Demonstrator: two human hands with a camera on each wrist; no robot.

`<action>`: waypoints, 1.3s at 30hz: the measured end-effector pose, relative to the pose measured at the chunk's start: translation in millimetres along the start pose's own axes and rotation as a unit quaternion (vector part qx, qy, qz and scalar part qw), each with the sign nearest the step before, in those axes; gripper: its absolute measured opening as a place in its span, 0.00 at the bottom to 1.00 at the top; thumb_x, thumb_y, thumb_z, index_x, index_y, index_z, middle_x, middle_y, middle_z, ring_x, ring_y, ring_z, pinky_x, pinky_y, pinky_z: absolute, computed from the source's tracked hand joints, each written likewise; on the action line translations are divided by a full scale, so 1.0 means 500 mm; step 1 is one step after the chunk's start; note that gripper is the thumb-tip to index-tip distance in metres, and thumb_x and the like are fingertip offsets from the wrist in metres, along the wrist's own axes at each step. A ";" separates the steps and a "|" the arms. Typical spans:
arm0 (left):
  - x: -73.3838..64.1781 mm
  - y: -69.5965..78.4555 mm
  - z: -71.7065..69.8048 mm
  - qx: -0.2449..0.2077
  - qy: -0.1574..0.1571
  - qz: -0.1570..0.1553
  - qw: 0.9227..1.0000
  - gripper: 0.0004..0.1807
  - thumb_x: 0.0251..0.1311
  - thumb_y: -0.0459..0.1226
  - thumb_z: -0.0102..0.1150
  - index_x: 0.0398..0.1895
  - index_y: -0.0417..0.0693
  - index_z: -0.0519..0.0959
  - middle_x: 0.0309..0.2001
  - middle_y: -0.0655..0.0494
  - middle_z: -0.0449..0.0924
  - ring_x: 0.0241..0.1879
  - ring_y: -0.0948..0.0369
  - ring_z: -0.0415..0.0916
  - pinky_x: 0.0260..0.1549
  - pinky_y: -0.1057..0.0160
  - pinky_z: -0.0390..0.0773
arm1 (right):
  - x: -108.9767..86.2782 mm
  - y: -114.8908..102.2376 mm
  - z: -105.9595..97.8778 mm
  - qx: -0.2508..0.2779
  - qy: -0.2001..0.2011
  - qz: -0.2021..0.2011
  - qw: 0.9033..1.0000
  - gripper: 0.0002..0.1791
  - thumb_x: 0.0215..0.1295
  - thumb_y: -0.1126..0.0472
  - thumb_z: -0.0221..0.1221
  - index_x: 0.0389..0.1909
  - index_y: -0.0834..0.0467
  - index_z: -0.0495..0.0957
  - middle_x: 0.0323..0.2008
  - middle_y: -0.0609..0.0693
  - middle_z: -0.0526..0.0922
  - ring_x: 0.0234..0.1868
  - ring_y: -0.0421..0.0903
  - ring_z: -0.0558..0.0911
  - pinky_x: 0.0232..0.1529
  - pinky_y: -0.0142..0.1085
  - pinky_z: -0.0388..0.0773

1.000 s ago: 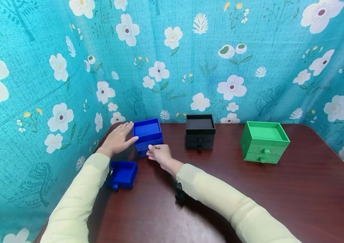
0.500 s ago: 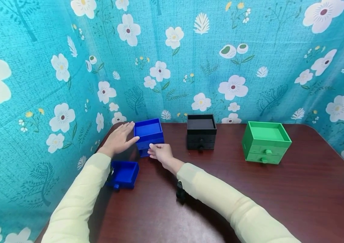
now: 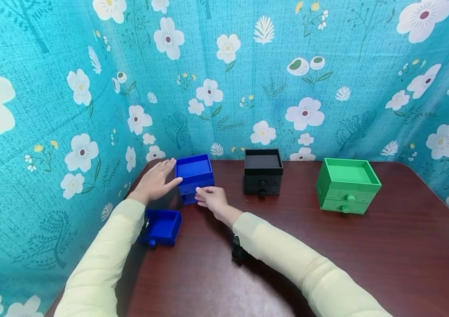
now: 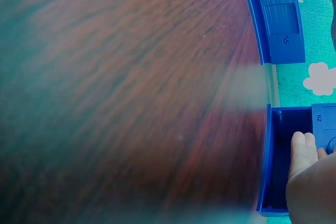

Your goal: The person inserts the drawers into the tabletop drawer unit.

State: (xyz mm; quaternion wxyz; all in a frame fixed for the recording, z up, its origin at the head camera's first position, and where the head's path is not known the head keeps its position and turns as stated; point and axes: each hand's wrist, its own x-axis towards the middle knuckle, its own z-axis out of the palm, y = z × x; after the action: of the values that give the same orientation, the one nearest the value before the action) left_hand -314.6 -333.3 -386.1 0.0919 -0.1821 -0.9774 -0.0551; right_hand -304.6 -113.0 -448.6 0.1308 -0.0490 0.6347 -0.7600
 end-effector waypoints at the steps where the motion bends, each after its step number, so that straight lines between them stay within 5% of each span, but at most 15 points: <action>1: 0.000 0.000 0.000 0.000 0.000 0.000 1.000 0.42 0.70 0.57 0.44 0.75 0.36 0.52 0.73 0.40 0.53 0.73 0.47 0.49 0.71 0.51 0.44 | -0.001 0.000 -0.001 0.001 -0.001 0.003 1.000 0.17 0.69 0.60 0.59 0.49 0.70 0.80 0.45 0.62 0.84 0.45 0.52 0.85 0.43 0.41 0.82; 11: 0.000 -0.006 0.003 -0.002 0.003 0.002 1.000 0.43 0.70 0.58 0.44 0.74 0.35 0.53 0.73 0.40 0.54 0.72 0.46 0.50 0.70 0.51 0.46 | -0.022 0.001 -0.005 0.036 -0.012 0.040 0.998 0.16 0.69 0.61 0.60 0.49 0.69 0.79 0.46 0.66 0.82 0.45 0.53 0.85 0.43 0.41 0.82; 23: 0.003 -0.008 -0.003 -0.001 -0.006 0.007 1.000 0.45 0.69 0.62 0.40 0.74 0.35 0.53 0.73 0.40 0.53 0.73 0.46 0.49 0.70 0.50 0.46 | -0.115 0.016 0.022 0.054 -0.072 0.076 0.993 0.16 0.69 0.63 0.59 0.48 0.74 0.76 0.44 0.70 0.81 0.40 0.52 0.86 0.44 0.43 0.82; 29: 0.003 -0.005 -0.008 0.001 -0.013 0.002 1.000 0.44 0.69 0.59 0.43 0.75 0.36 0.52 0.74 0.41 0.52 0.73 0.47 0.48 0.71 0.51 0.45 | -0.170 0.026 0.046 0.035 -0.110 0.086 0.990 0.10 0.65 0.66 0.61 0.41 0.71 0.78 0.41 0.68 0.83 0.42 0.56 0.85 0.42 0.44 0.83; 39: 0.002 -0.007 -0.006 -0.009 0.000 0.011 1.000 0.49 0.67 0.66 0.36 0.74 0.33 0.54 0.72 0.38 0.54 0.72 0.44 0.51 0.70 0.50 0.47 | -0.187 0.045 0.067 0.020 -0.138 0.081 0.987 0.07 0.59 0.73 0.64 0.37 0.71 0.79 0.31 0.57 0.84 0.38 0.53 0.86 0.42 0.45 0.83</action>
State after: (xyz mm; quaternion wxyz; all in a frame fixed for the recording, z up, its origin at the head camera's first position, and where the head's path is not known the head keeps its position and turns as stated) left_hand -316.3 -336.8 -383.1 0.0911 -0.1932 -0.9749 -0.0632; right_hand -203.7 -124.0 -455.5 0.2798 -0.0992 0.5972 -0.7451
